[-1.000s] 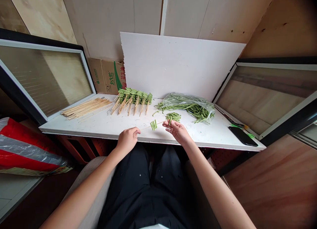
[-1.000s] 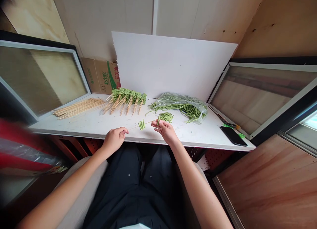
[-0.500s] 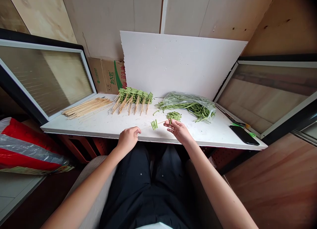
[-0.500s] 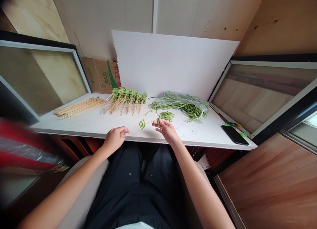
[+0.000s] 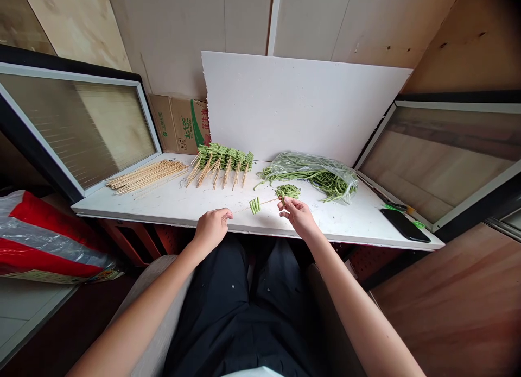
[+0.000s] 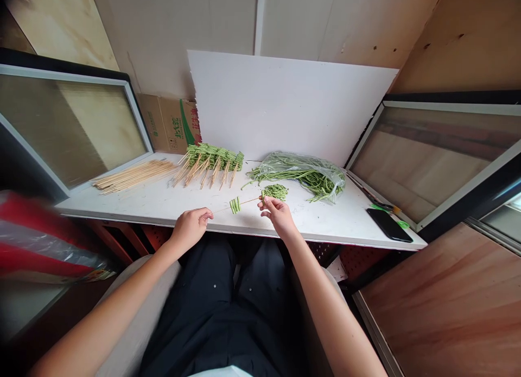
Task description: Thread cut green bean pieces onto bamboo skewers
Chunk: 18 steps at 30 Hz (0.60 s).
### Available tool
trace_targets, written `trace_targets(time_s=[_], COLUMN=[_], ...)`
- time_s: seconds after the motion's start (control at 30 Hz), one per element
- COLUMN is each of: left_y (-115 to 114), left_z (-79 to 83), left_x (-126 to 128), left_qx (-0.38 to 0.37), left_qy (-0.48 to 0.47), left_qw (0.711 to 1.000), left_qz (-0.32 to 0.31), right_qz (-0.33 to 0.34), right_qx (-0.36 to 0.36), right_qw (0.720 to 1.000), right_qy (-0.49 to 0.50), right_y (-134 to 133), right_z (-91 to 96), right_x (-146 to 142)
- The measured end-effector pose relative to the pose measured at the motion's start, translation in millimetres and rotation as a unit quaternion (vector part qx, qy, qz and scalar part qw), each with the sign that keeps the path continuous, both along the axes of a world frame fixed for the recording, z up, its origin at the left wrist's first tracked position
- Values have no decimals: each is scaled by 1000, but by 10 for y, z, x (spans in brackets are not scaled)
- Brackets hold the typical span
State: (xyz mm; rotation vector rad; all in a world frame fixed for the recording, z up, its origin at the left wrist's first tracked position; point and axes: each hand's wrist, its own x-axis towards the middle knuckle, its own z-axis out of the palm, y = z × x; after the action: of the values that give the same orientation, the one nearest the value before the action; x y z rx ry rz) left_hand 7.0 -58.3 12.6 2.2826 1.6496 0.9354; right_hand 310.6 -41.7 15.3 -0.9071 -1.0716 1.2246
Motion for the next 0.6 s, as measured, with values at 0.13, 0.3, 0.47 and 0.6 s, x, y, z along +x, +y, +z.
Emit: trace_targets(time_s=[0.13, 0.3, 0.47, 0.6], left_y=[-7, -16, -13, -10], left_z=[4, 3, -14, -39], left_x=[-3, 5, 12, 12], left_qx=[4, 13, 19, 22], left_qy=[9, 19, 27, 33], left_qw=[1000, 1000, 999, 999], left_qz=[7, 11, 16, 20], right_qz=[-36, -70, -80, -91], right_qx=[46, 81, 80, 81], right_qw=[997, 991, 989, 986], right_qy=[-43, -77, -90, -115], right_y=[11, 10, -3, -25], right_z=[-29, -39, -34, -28], right_x=[14, 34, 11, -22])
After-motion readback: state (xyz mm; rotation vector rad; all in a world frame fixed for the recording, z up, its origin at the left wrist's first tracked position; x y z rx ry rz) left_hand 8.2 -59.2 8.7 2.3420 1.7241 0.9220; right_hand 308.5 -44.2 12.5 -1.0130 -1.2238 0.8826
